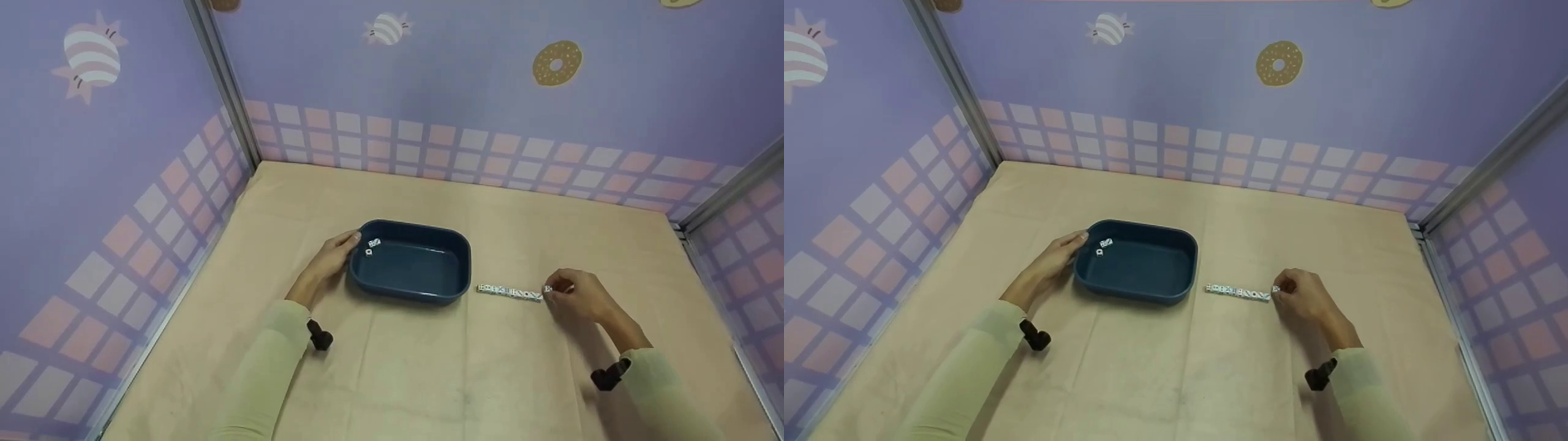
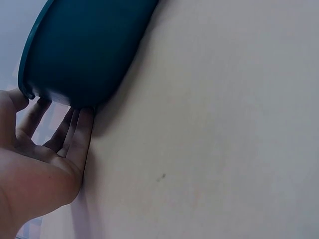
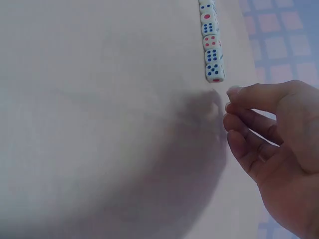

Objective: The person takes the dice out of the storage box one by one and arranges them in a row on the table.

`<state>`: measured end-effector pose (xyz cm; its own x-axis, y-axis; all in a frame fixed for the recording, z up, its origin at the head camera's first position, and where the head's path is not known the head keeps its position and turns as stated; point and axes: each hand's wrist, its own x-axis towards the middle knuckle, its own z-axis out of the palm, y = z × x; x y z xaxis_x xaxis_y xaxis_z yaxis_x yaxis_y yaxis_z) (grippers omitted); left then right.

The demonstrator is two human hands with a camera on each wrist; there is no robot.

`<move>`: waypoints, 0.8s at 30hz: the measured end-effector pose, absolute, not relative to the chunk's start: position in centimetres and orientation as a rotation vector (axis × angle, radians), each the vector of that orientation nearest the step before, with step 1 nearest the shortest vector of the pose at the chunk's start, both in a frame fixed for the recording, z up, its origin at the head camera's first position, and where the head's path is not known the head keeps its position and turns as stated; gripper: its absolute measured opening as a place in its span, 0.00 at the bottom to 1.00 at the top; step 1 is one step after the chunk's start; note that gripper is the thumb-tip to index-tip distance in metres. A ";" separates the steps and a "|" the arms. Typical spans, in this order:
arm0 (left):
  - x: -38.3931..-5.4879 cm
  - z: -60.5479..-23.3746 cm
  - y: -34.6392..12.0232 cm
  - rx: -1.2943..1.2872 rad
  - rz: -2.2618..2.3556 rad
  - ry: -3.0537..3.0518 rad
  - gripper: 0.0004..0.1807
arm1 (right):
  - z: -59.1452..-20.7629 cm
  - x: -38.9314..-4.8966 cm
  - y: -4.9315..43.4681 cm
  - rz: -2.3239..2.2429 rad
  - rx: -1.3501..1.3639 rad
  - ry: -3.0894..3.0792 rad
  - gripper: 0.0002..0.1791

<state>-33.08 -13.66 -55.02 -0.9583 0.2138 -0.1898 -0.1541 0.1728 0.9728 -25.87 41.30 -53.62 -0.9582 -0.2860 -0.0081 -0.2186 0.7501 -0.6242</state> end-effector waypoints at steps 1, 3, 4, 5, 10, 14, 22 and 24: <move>-33.1 -55.0 -13.6 0.052 1.855 2.168 0.32 | -53.7 -25.7 41.4 -0.989 -0.411 2.836 0.06; -33.2 -55.1 -13.7 0.066 1.845 2.185 0.32 | -53.8 -25.5 41.4 -0.974 -0.408 2.832 0.06; -33.2 -55.1 -13.6 0.068 1.844 2.187 0.32 | -53.8 -25.4 41.4 -0.965 -0.408 2.830 0.07; -33.2 -55.1 -13.6 0.071 1.842 2.192 0.32 | -53.9 -25.4 41.3 -0.959 -0.404 2.830 0.07; -33.1 -55.1 -13.7 0.082 1.833 2.217 0.32 | -53.8 -25.1 41.1 -0.955 -0.400 2.816 0.07; -33.0 -55.1 -13.7 0.094 1.857 2.184 0.33 | -53.8 -25.0 41.2 -0.957 -0.412 2.793 0.07; -33.1 -55.2 -13.7 0.101 1.853 2.227 0.32 | -54.5 -24.8 41.1 -1.011 -0.431 2.805 0.09; -33.2 -55.3 -13.7 0.105 1.848 2.237 0.32 | -54.7 -24.7 41.0 -1.012 -0.427 2.816 0.09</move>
<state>-33.19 -13.70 -55.28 -0.9692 0.2054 -0.1362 -0.0950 0.1987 0.9754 -24.74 40.99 -54.71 -0.9532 -0.3019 -0.0165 -0.2223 0.7367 -0.6387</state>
